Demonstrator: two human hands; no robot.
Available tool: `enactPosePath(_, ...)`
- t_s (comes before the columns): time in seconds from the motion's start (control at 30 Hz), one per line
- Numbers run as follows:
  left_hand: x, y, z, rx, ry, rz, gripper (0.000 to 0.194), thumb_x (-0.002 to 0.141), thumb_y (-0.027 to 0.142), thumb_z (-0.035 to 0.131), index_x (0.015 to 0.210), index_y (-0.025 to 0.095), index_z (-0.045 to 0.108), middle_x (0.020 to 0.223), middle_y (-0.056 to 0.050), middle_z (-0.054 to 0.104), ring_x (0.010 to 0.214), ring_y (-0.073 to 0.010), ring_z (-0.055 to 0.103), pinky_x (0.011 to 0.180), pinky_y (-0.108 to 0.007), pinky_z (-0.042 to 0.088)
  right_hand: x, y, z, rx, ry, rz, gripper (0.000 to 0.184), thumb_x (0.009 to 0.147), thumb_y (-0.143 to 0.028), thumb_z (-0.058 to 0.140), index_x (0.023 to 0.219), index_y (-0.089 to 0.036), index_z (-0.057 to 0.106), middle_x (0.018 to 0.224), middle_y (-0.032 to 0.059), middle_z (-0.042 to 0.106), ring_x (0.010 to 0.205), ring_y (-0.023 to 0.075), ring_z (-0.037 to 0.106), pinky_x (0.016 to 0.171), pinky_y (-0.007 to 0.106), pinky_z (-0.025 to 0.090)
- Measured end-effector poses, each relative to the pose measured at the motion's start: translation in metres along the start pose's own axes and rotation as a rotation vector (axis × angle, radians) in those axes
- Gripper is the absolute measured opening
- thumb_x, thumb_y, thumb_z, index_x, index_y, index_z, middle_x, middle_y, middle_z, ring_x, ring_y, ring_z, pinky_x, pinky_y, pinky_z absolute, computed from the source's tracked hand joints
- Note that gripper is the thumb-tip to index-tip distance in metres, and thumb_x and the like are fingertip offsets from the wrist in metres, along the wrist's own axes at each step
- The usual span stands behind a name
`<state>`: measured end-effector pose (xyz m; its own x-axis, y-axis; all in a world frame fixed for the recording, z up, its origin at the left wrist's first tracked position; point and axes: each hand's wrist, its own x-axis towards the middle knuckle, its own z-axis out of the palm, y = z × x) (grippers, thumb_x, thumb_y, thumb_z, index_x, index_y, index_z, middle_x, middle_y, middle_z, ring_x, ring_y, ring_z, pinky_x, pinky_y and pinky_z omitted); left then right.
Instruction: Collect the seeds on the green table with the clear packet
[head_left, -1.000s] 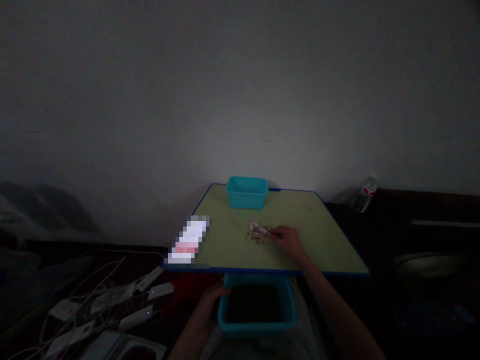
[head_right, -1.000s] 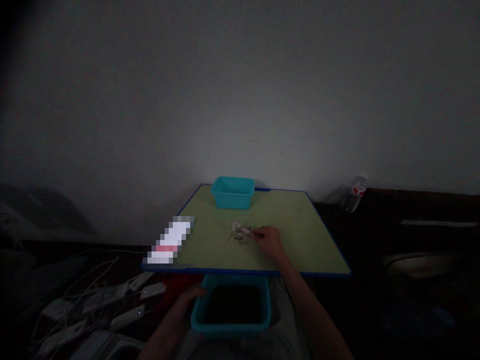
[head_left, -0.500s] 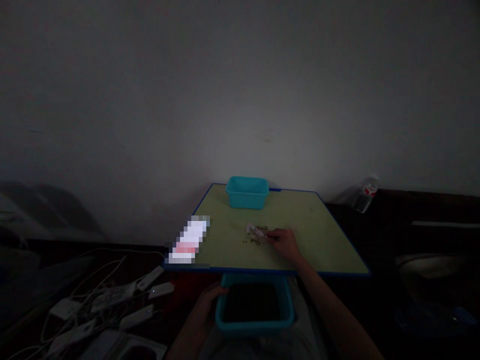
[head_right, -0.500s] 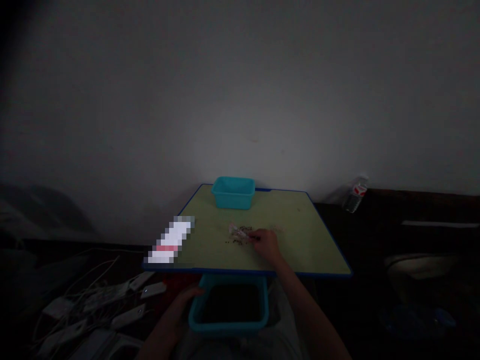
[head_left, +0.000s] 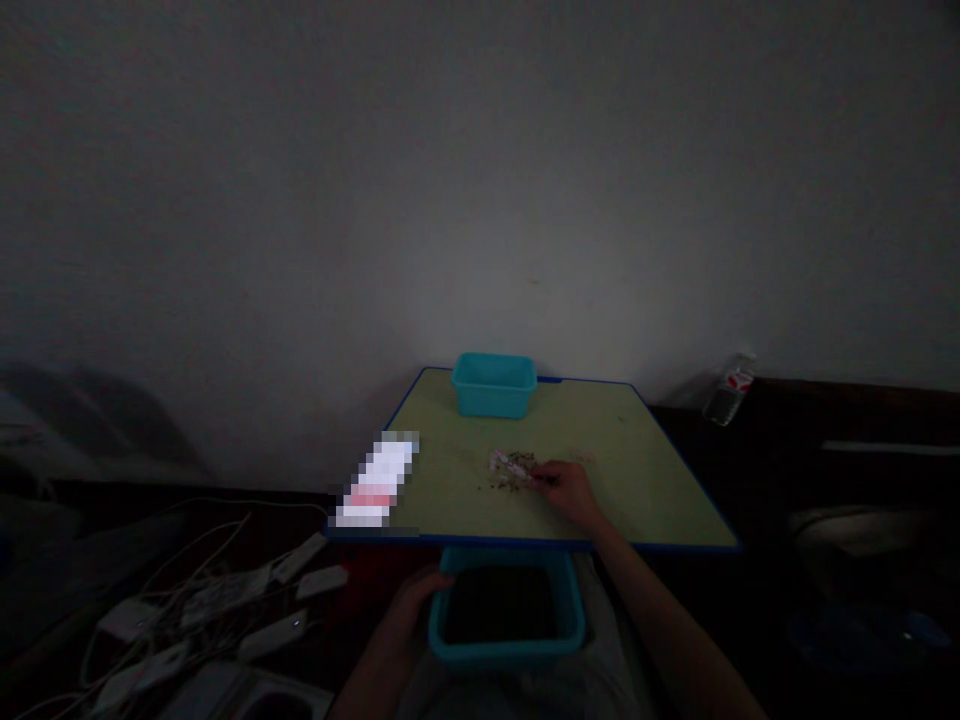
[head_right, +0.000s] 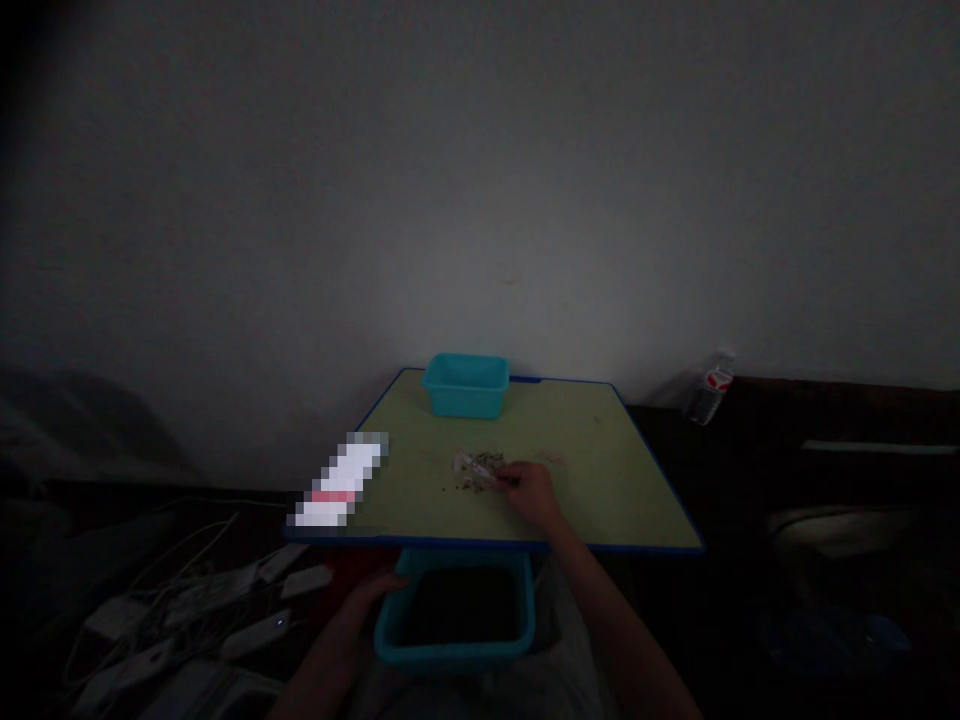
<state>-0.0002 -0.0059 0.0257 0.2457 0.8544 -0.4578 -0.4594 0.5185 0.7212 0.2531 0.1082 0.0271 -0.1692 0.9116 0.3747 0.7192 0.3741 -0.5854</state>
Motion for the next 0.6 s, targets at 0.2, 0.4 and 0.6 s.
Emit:
enactPosePath(0.2, 0.004, -0.005, -0.005, -0.037, -0.088, -0.015, 0.017, 0.068, 0.020, 0.057, 0.083, 0.018, 0.065, 0.075, -0.003, 0.073, 0.072, -0.0226, 0.066, 0.069, -0.033, 0.046, -0.004, -0.003, -0.003, 0.022, 0.003, -0.009, 0.019, 0.073, -0.029, 0.057, 0.086, -0.023, 0.069, 0.078, 0.0026, 0.068, 0.067, 0.0149, 0.060, 0.061, 0.024, 0.043)
enactPosePath(0.4, 0.005, -0.007, -0.009, -0.056, -0.097, -0.009, 0.015, 0.068, 0.018, 0.057, 0.080, 0.018, 0.066, 0.072, -0.002, 0.073, 0.073, -0.0222, 0.066, 0.068, -0.032, 0.046, -0.018, -0.002, -0.011, 0.056, 0.046, -0.010, 0.020, 0.072, -0.026, 0.057, 0.087, -0.022, 0.069, 0.081, 0.0030, 0.068, 0.070, 0.0155, 0.060, 0.064, 0.025, 0.044)
enactPosePath(0.6, 0.010, -0.009, -0.014, -0.075, -0.111, -0.022, 0.017, 0.070, 0.018, 0.056, 0.084, 0.018, 0.066, 0.076, -0.003, 0.073, 0.074, -0.0214, 0.066, 0.070, -0.031, 0.046, -0.036, -0.007, -0.015, 0.072, 0.022, 0.015, 0.018, 0.073, -0.026, 0.056, 0.084, -0.022, 0.070, 0.076, 0.0029, 0.067, 0.067, 0.0152, 0.060, 0.063, 0.025, 0.045)
